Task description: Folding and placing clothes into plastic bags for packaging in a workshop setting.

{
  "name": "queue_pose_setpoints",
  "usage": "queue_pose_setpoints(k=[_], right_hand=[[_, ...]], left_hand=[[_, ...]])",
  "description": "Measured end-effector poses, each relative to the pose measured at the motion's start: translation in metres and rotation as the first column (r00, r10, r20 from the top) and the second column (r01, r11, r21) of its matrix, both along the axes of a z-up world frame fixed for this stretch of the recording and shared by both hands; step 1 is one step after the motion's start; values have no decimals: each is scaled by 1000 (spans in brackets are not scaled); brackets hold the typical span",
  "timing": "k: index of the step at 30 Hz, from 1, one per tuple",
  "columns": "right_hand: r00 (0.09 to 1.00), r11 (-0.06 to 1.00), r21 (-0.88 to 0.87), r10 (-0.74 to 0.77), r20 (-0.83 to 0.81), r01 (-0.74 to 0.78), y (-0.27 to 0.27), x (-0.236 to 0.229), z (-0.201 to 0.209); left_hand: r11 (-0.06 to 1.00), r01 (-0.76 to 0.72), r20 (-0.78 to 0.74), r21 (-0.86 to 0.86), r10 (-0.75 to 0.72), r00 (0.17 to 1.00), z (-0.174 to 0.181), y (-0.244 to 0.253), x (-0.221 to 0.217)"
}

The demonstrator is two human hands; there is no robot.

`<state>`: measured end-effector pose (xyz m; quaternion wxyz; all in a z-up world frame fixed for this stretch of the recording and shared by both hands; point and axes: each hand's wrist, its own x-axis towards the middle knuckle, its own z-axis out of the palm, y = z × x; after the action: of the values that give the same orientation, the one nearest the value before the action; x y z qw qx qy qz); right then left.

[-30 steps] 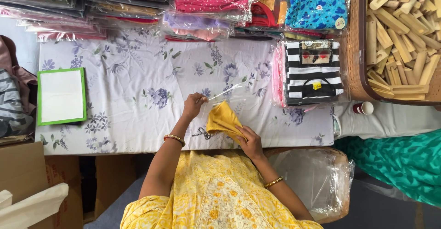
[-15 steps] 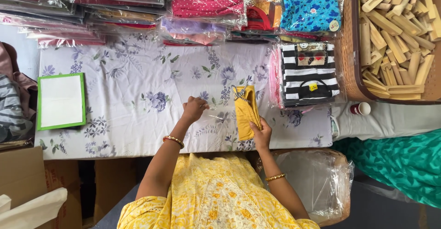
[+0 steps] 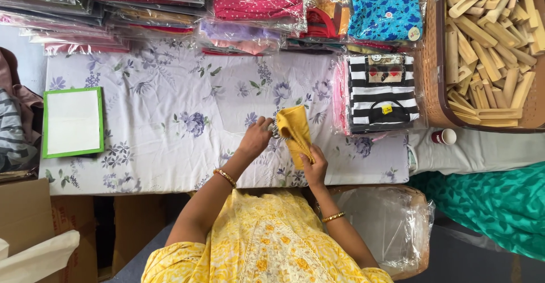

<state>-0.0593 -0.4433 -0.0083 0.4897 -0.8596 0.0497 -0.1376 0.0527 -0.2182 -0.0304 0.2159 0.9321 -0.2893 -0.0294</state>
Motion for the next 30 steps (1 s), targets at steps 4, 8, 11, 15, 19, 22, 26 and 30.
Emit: queue_pose_setpoints(k=[4,8,11,15,19,22,26,30], right_hand=[[997,991,-110,72,7,-71,6,-5,18],[971,957,-194,187,-151,-215,17,-2,41],[971,969,-164,153,-186,-184,19,1,25],[995,998,-51,-28,-91,24,27,9,16],[990,994,-98,39,-138,-53,49,23,56],[984,989,-115,74,-162,-93,59,34,67],[975,981,-99,147,-164,-165,67,39,57],[980,975,-155,136,-144,-158,76,48,34]], left_hand=[[998,-58,-34,-38,56,998,27,8,18],[974,-115,-117,-196,93,989,85,13,20],[974,-71,-156,-217,38,987,109,15,15],[981,28,-144,-193,-56,988,95,15,2],[987,73,-136,-143,-93,986,106,11,-15],[985,85,-175,-149,-111,978,127,11,-22],[978,89,-113,-187,-112,987,126,14,-31],[965,79,-121,-249,-112,986,139,16,-34]])
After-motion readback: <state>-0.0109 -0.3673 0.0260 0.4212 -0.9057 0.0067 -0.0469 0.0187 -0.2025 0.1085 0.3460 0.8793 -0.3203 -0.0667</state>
